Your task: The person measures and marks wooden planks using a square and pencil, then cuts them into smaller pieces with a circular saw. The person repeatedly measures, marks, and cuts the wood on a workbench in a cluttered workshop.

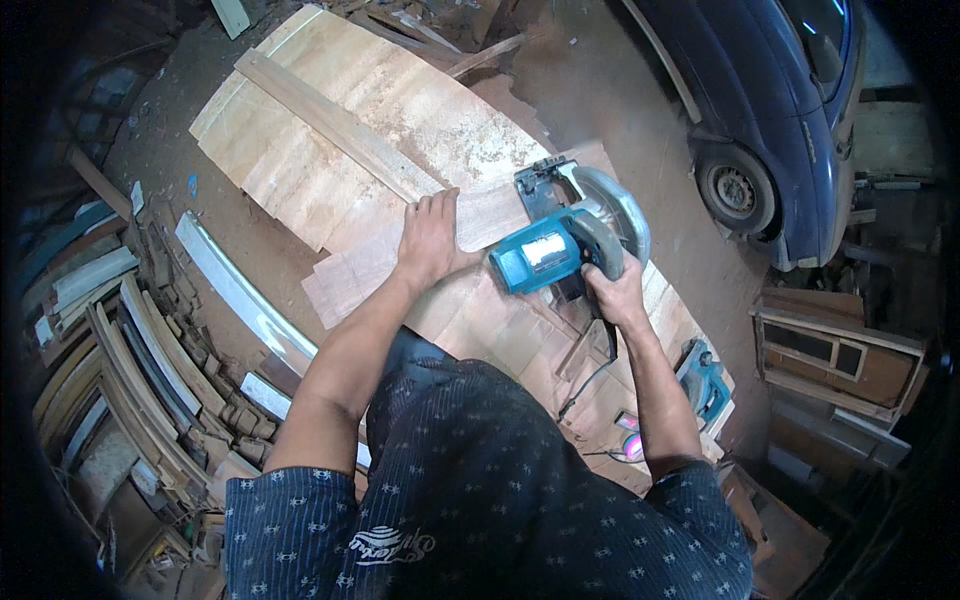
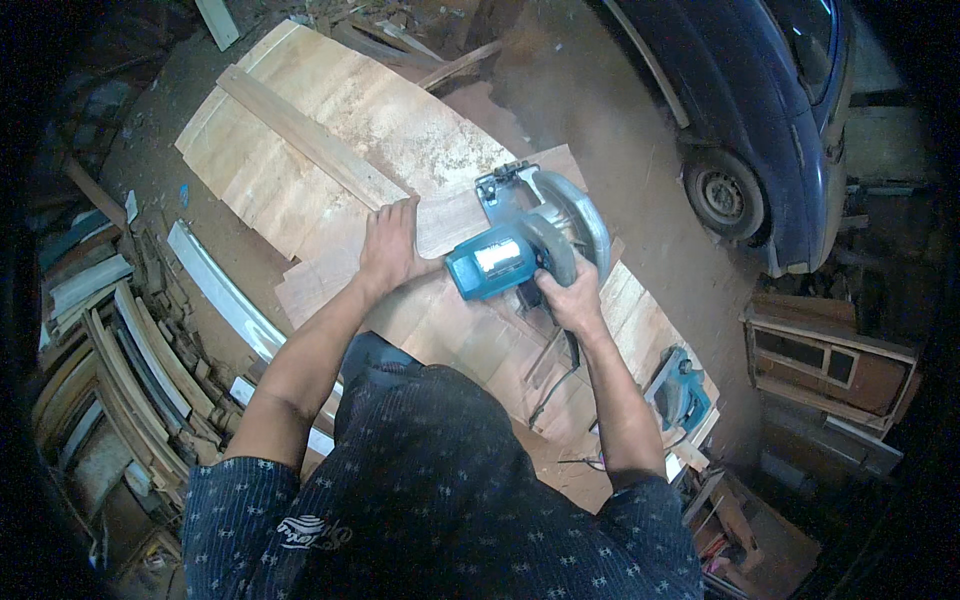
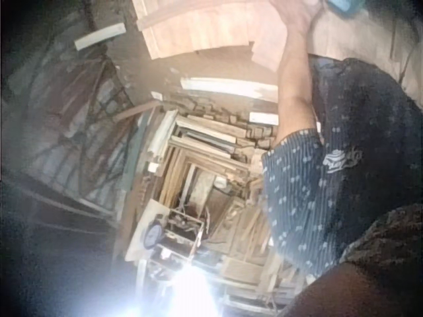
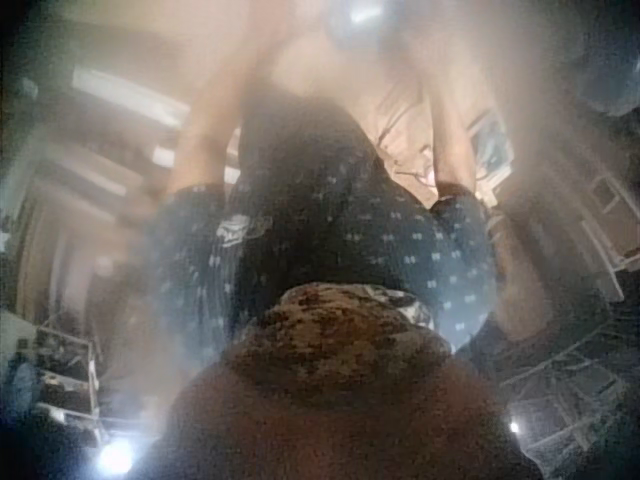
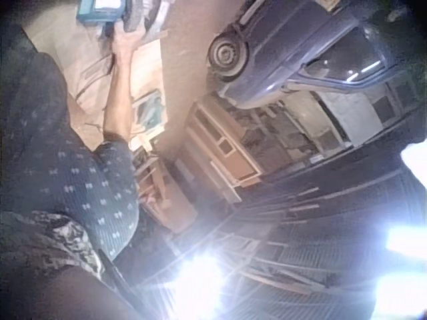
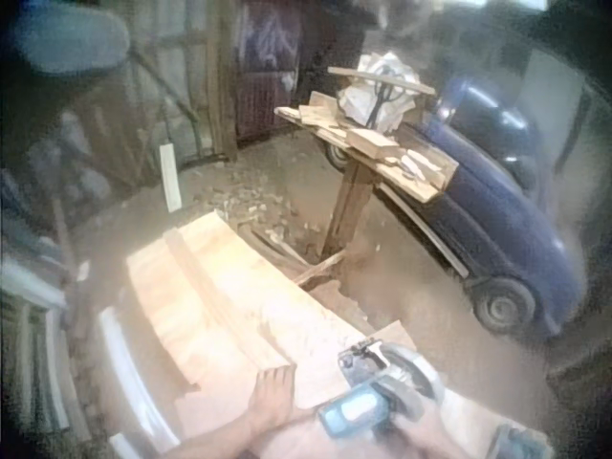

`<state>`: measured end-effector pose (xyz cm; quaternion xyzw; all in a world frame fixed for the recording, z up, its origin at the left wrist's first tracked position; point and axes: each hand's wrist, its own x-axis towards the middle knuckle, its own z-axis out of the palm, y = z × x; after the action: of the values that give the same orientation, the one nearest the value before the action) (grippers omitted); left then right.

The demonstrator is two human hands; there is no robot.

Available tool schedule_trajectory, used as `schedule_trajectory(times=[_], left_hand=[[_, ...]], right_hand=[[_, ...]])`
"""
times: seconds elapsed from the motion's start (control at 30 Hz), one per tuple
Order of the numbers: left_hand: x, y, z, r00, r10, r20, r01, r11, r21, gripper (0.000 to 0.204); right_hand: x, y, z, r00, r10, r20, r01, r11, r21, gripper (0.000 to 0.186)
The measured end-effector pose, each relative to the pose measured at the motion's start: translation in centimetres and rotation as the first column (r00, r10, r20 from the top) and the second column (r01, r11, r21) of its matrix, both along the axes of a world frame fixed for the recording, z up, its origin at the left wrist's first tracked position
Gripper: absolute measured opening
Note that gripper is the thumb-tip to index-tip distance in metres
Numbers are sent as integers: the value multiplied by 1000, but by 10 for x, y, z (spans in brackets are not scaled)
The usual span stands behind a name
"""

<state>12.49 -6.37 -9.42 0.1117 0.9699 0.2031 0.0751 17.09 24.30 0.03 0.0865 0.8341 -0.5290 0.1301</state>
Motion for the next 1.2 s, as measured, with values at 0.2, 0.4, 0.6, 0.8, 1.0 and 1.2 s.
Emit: schedule_trajectory(times=[0.2, 0.4, 0.6, 0.8, 1.0, 1.2], left_hand=[[5, 1, -2, 999, 6, -41, -5, 999, 37, 114], [7, 0, 2, 1000, -1, -10, 2, 999, 53, 114], [9, 1, 6, 1000, 4, 2, -4, 999, 53, 113], [10, 0, 9, 998, -3, 64, 2, 1000, 19, 112], [15, -1, 6, 999, 0, 34, -2, 997, 79, 111], [18, -3, 0, 1000, -7, 7, 6, 996, 91, 110]], right_hand=[[1, -2, 3, 1000, 7, -27, -8, 999, -35, 42], [0, -4, 4, 1000, -10, -18, 10, 1000, -11, 40], [-2, -8, 9, 998, 7, -70, -5, 1000, 16, 34], [-1, -7, 5, 997, -12, -76, 14, 1000, 25, 29], [0, -2, -2, 999, -47, 0, 47, 999, -2, 28], [-1, -1, -3, 999, -43, -20, 43, 998, -42, 27]])
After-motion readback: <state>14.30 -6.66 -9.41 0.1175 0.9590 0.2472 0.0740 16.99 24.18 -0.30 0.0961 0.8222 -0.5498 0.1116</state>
